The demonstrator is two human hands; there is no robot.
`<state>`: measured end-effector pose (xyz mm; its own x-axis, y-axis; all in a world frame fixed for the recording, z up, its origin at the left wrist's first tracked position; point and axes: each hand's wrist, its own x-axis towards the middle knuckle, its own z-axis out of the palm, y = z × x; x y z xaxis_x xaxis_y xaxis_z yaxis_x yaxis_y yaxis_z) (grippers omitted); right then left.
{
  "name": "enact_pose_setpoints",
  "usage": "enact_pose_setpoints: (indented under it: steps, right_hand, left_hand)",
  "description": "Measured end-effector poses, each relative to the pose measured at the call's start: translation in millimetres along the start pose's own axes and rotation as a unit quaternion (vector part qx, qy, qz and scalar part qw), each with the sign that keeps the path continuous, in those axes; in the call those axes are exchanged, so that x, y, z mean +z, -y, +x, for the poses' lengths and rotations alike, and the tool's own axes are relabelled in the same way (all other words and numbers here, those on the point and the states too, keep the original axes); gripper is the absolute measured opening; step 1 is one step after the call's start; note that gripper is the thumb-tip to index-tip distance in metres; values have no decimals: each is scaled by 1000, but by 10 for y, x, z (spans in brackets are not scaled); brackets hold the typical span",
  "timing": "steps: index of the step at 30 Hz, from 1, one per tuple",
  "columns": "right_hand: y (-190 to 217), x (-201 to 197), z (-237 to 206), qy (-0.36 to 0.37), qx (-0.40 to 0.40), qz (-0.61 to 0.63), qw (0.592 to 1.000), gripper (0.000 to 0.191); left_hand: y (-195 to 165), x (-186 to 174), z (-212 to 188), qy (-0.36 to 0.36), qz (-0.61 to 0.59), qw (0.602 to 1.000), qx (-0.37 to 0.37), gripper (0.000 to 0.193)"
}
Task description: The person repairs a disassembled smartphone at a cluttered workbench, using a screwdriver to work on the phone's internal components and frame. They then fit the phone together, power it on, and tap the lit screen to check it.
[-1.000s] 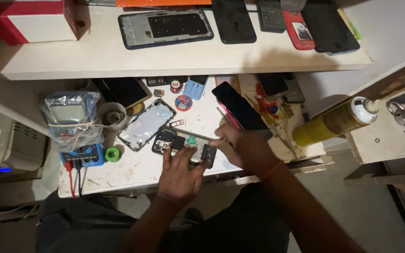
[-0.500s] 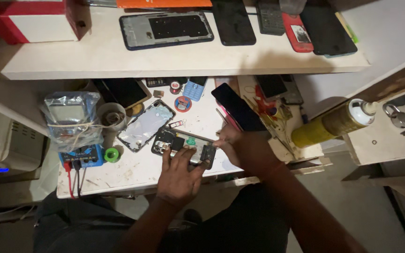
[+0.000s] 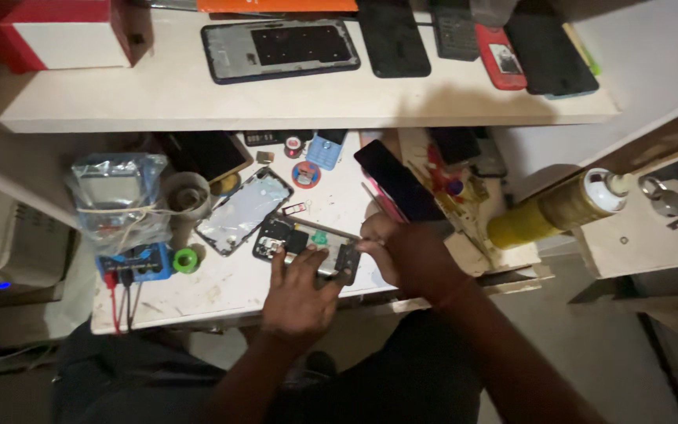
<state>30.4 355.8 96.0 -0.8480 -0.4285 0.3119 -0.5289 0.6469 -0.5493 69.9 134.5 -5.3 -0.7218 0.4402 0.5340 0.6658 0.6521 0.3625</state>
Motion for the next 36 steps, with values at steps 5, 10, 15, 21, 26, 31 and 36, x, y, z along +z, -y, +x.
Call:
enact_pose_setpoints:
  steps: [5, 10, 15, 21, 26, 31, 36]
  right_hand:
    - [-7, 88, -31, -104, -108, 67, 986, 25]
    - [-61, 169, -59, 32, 93, -144, 985, 26]
    - [-42, 234, -58, -43, 42, 11, 998, 17]
    - [53, 211, -27, -123, 21, -53, 991, 27]
    - [71, 141, -69, -30, 151, 23, 988, 24]
    - [-19, 233, -104, -78, 12, 4, 997, 22]
    - [-265, 318, -71, -107, 28, 2, 994, 30]
  left_hand:
    - [36, 29, 29, 40, -7, 999, -12, 41]
    - [55, 44, -2, 42, 1, 999, -10, 42]
    - [73, 40, -5, 24, 1, 1000, -2, 41]
    - [76, 21, -10, 28, -3, 1000, -6, 42]
    - [82, 43, -2, 42, 5, 999, -12, 42]
    - [76, 26, -19, 25, 1, 1000, 1, 41]
    - [58, 13, 6, 27, 3, 1000, -9, 38]
